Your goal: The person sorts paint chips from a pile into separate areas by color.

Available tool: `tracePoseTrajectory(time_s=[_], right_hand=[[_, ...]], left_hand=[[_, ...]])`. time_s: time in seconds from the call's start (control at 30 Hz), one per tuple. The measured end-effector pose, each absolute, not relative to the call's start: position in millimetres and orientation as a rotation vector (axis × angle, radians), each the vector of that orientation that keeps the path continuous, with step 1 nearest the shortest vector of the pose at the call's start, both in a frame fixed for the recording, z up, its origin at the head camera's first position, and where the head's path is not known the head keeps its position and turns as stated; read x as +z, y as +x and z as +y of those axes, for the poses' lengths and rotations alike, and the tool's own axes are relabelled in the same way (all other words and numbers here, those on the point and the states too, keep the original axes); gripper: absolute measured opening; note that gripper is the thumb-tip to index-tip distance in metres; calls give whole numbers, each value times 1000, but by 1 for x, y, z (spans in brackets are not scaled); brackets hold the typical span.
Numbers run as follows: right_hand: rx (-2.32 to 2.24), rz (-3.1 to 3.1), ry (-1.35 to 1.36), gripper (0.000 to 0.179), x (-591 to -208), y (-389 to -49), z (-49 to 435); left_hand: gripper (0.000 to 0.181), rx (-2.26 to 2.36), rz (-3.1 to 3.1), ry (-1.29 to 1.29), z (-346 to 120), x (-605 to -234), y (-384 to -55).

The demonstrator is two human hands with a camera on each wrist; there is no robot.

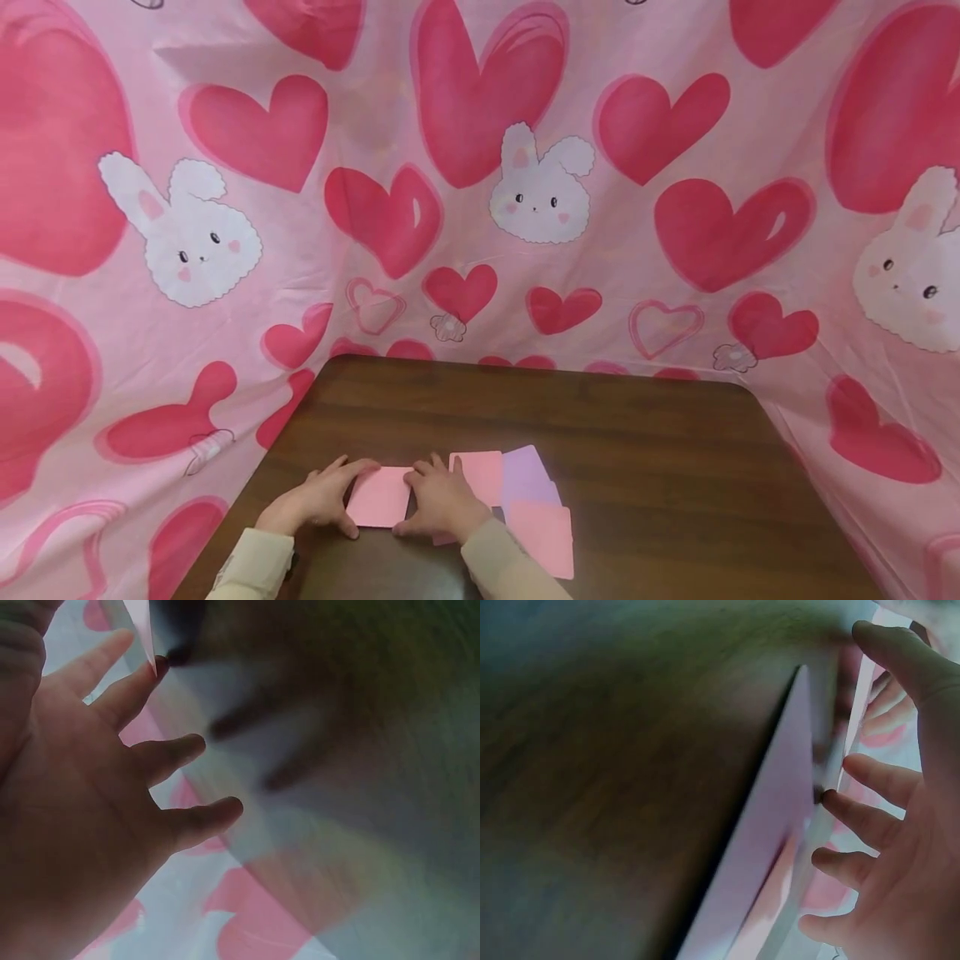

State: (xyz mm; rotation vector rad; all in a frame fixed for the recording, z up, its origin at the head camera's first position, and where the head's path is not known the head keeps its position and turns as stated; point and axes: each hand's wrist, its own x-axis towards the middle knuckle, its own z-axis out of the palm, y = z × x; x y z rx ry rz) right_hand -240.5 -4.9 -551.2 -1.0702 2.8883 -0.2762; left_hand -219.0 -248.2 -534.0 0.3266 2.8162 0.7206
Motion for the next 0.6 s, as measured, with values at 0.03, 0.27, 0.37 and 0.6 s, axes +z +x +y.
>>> tracePoseTrajectory(time_s=[0.03,0.27,0.37,0.6], right_hand=[[-270,2883,-1067,76,-552,-240,-5],[-243,2877,-1059,78,-554,-239,-5],[-235,2882,-1062,78,-554,-239,-5],[-257,2902,-1098,80,-551,-236,0]], left_hand=[[99,727,2811,318,-248,-535,-219],[102,715,2792,304,-248,-535,-220],[105,709,2783,296,-246,-535,-220],[107,698,2803,307,-236,-530,-219]])
